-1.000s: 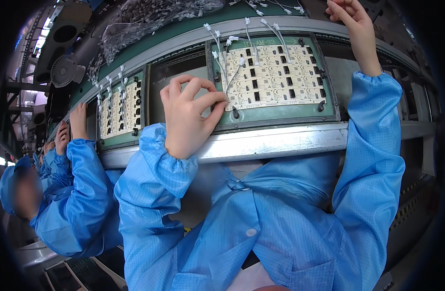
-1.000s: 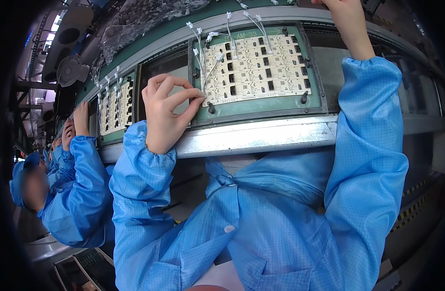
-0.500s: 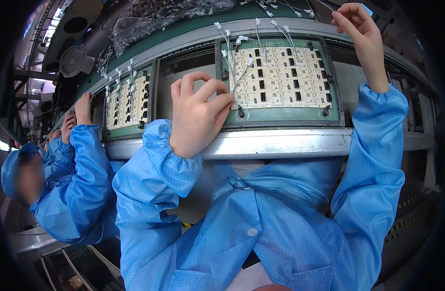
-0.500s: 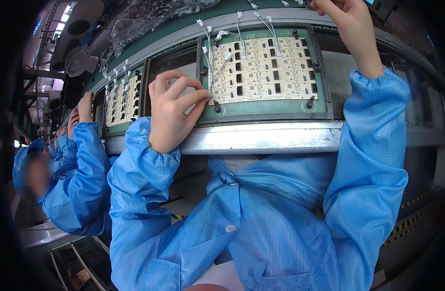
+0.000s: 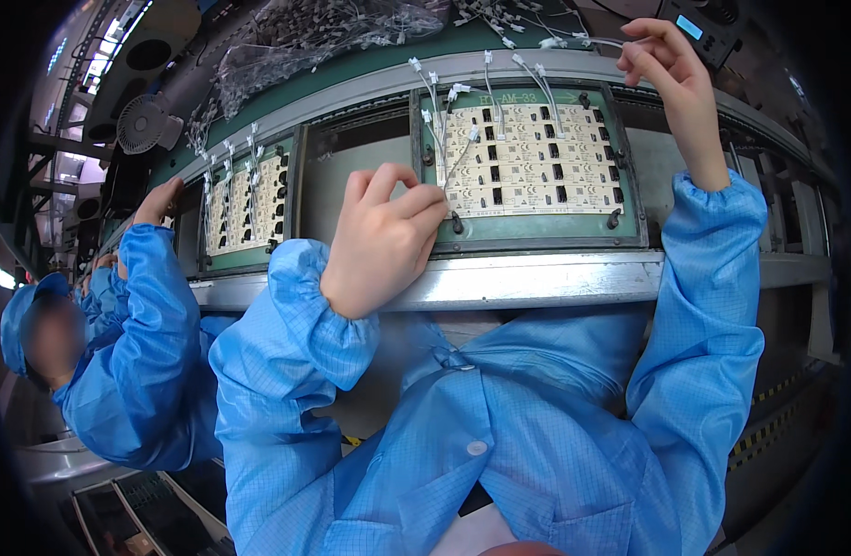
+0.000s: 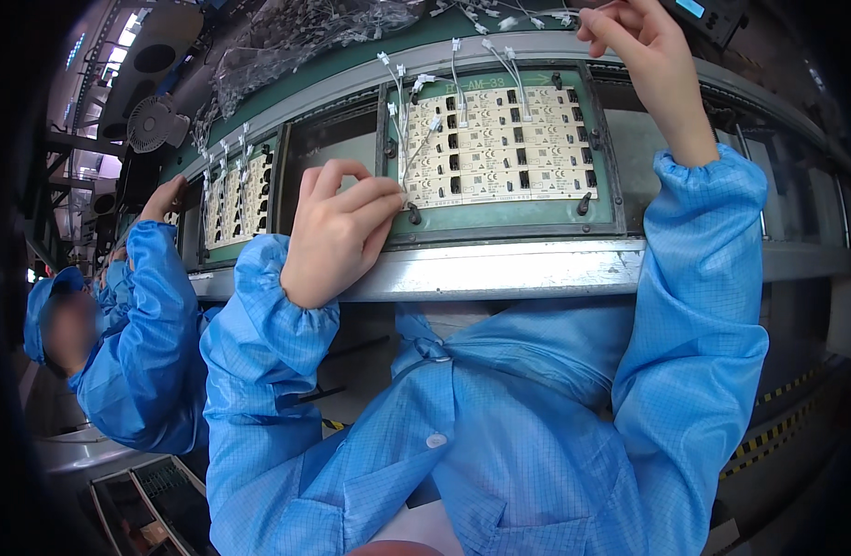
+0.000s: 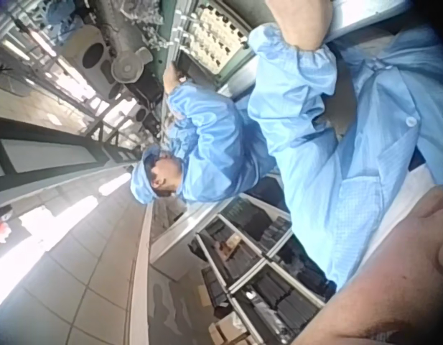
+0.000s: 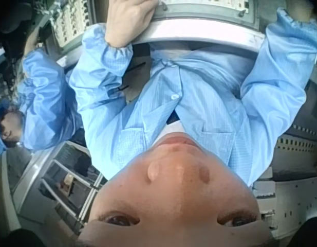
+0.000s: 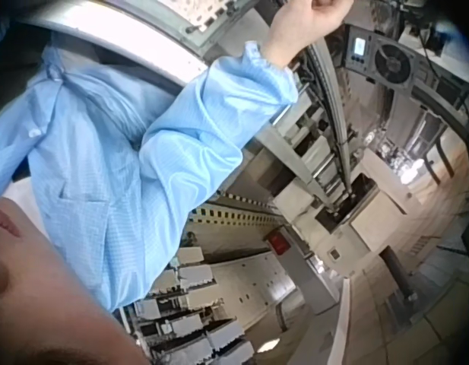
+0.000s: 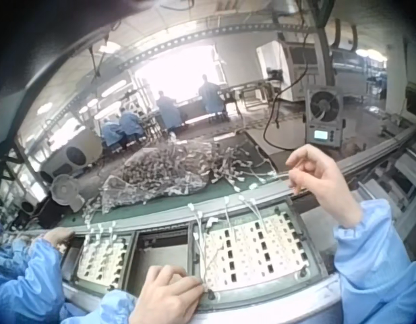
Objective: Manually inserting wires and components into circuit boards on an industrial assembly line.
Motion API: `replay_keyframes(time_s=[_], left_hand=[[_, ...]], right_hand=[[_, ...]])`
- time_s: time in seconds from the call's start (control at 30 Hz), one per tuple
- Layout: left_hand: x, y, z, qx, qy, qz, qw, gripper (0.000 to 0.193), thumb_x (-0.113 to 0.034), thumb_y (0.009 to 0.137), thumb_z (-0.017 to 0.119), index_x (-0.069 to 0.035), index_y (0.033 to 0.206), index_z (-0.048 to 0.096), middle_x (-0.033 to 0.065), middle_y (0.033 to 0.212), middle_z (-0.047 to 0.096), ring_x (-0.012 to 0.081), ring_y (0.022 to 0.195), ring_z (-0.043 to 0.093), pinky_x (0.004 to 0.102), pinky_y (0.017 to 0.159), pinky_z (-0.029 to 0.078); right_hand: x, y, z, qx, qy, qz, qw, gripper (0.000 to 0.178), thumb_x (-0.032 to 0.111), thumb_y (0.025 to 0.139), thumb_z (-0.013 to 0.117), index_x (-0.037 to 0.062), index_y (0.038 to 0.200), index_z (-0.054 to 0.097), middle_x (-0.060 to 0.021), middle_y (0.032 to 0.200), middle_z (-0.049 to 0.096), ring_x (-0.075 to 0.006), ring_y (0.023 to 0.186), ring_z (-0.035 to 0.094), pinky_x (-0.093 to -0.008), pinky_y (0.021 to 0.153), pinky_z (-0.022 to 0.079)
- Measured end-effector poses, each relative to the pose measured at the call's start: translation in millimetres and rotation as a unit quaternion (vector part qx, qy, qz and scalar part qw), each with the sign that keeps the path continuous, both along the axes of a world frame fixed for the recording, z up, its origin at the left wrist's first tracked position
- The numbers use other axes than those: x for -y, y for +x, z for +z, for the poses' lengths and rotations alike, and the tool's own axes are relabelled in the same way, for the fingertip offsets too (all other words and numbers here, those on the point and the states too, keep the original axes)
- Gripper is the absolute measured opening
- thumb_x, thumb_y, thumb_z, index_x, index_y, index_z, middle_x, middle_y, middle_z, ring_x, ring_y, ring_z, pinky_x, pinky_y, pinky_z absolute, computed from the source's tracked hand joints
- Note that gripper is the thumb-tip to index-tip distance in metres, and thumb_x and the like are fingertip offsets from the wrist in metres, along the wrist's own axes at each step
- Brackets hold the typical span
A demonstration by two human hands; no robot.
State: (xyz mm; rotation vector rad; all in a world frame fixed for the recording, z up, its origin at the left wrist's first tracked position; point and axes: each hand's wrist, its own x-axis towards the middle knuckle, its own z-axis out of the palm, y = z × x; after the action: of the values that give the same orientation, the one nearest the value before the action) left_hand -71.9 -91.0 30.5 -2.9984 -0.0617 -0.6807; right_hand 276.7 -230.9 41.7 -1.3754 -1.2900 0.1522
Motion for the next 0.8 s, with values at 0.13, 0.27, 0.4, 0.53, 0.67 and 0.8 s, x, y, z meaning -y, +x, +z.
replay_keyframes(time_s=[0.13,0.27,0.4,0.53,0.67,0.8], left_hand=[[2.0,-5.2,0.8,0.006,0.008,0.007,1.000,0.020,-0.008,0.072,0.074,-0.007,0.092,0.074,-0.0023,0.102,0.068,0.0223,0.100,0.057,0.0378,0.085,0.042],[-17.4,8.2,19.9,-0.071,-0.059,-0.028,0.995,0.010,-0.015,0.077,0.074,-0.008,0.083,0.076,0.0005,0.097,0.069,0.0246,0.098,0.056,0.0374,0.084,0.042],[-86.0,80.3,51.2,-0.152,-0.176,-0.021,0.972,0.021,-0.021,0.084,0.069,-0.004,0.094,0.076,0.0111,0.100,0.074,0.0306,0.093,0.069,0.0421,0.085,0.054],[-140.5,172.3,41.4,-0.132,-0.111,0.114,0.978,0.033,-0.025,0.084,0.070,-0.020,0.116,0.073,0.0118,0.111,0.073,0.0312,0.102,0.069,0.0441,0.089,0.055],[-179.7,233.7,36.0,-0.082,0.034,0.194,0.977,0.037,-0.017,0.086,0.063,-0.026,0.121,0.071,0.0089,0.117,0.071,0.0320,0.107,0.068,0.0467,0.091,0.055],[-187.5,270.4,33.9,-0.102,-0.046,0.072,0.991,0.039,-0.014,0.085,0.061,-0.026,0.121,0.071,0.0082,0.116,0.072,0.0316,0.107,0.068,0.0453,0.091,0.055]], right_hand=[[1.9,1.6,0.3,-0.022,-0.054,0.014,0.998,0.023,0.017,0.099,0.061,0.0053,0.118,0.065,-0.0005,0.088,0.063,-0.0066,0.080,0.058,-0.0215,0.073,0.046],[9.9,-6.9,2.6,-0.187,-0.066,0.047,0.979,0.022,0.018,0.097,0.063,0.0064,0.115,0.065,0.0006,0.085,0.060,-0.0064,0.077,0.057,-0.0212,0.069,0.046],[16.6,-12.8,-0.2,-0.236,-0.005,0.125,0.964,0.014,0.017,0.098,0.061,0.0061,0.106,0.061,-0.0019,0.086,0.061,-0.0087,0.079,0.060,-0.0226,0.069,0.047],[14.7,-15.3,-9.0,-0.254,0.038,0.107,0.961,0.014,0.015,0.099,0.060,0.0045,0.107,0.060,-0.0051,0.090,0.066,-0.0129,0.082,0.064,-0.0260,0.079,0.052],[12.2,-19.0,-8.8,-0.233,0.049,0.106,0.965,0.017,0.013,0.098,0.061,0.0023,0.111,0.059,-0.0124,0.098,0.072,-0.0189,0.092,0.072,-0.0304,0.090,0.053],[12.6,-29.9,-1.3,-0.200,0.028,0.096,0.975,0.017,0.012,0.098,0.061,0.0011,0.111,0.059,-0.0179,0.106,0.073,-0.0238,0.101,0.072,-0.0336,0.097,0.052]])
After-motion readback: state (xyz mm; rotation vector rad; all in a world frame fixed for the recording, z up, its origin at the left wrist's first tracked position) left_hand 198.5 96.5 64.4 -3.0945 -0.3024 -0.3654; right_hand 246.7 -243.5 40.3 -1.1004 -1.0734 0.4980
